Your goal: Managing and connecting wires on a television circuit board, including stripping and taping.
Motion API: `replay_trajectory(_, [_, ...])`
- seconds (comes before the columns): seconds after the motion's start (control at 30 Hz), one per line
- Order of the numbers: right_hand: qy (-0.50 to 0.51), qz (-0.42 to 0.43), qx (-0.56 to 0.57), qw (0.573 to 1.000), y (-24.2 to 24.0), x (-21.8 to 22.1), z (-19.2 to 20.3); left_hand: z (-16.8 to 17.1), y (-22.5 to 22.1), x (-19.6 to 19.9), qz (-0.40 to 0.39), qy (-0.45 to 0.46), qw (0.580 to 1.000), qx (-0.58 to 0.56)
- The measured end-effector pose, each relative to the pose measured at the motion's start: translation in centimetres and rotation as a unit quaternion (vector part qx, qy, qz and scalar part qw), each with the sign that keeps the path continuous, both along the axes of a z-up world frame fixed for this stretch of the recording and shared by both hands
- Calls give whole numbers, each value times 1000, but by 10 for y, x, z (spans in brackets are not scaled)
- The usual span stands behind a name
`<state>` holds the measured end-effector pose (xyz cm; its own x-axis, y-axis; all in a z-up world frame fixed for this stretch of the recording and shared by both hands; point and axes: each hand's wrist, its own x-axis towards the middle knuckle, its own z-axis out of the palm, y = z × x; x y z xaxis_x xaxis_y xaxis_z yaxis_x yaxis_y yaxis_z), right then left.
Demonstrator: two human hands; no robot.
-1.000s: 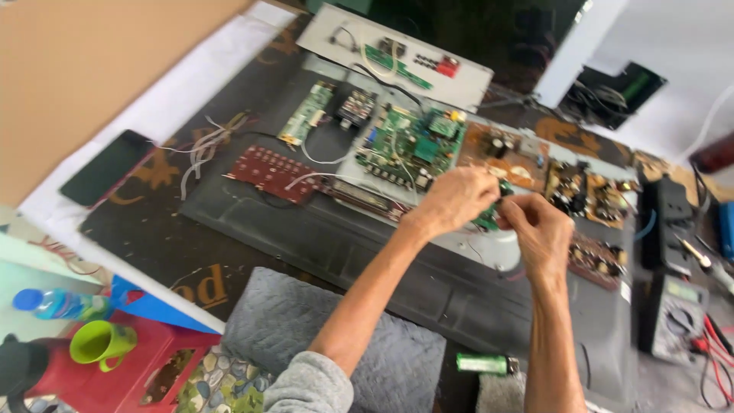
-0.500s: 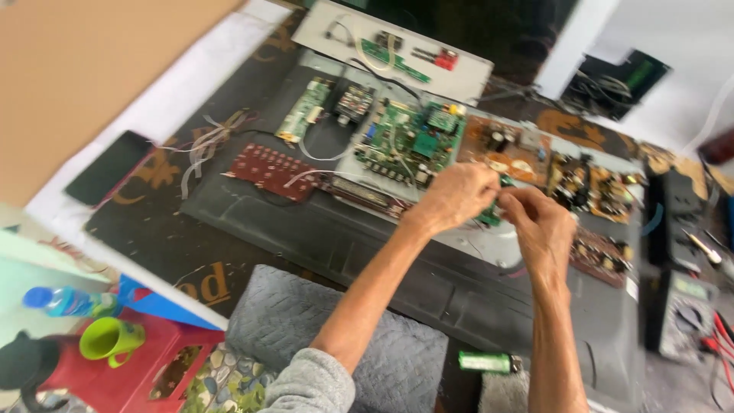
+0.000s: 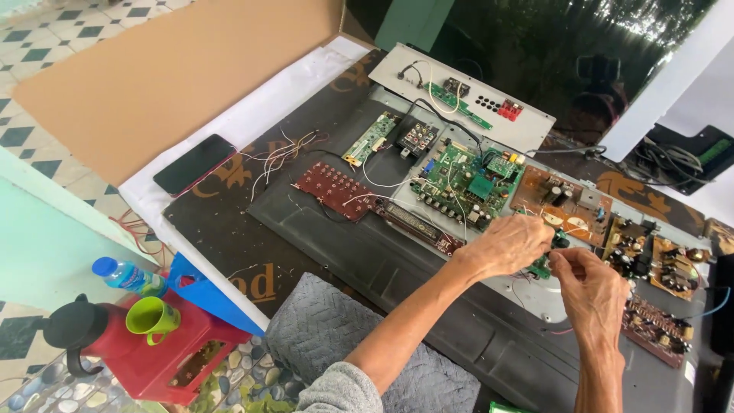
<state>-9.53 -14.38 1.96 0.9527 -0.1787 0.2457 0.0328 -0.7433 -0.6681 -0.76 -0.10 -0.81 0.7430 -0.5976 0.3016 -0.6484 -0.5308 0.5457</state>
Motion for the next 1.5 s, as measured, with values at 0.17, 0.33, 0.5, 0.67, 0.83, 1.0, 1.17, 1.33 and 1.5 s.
replay_trajectory(0.17, [26, -6, 19, 999, 6, -3, 8, 9, 6, -2, -5, -2, 1000, -16])
replay_trajectory(0.33, [17, 4, 26, 1000, 4, -3, 3, 8, 8, -2, -15, 0, 998, -69])
replay_trajectory(0.5, [6, 18, -3, 1000, -1, 0, -4, 6, 7, -4, -5, -8, 996, -86])
replay_trajectory(0.67, [7, 11, -7, 1000, -2, 1, -5, 1, 2, -1, -3, -25, 996, -91])
replay_trajectory(0.83, [29, -11, 13, 999, 2, -2, 3, -1, 2, -1, -2, -48, 993, -106])
replay_trajectory(1.0, [10, -27, 36, 999, 3, -6, 5, 7, 9, 0, -54, -42, 982, -174])
replay_trajectory(1.17, [23, -29, 50, 998, -2, -2, 0, 7, 13, 2, -61, -8, 992, -106])
replay_trajectory(1.33, [45, -27, 70, 996, -3, 0, -1, 9, 14, -1, -50, -36, 994, -88])
replay_trajectory(1.5, [46, -20, 138, 989, -2, 0, 4, 4, 13, 2, -61, -64, 989, -122])
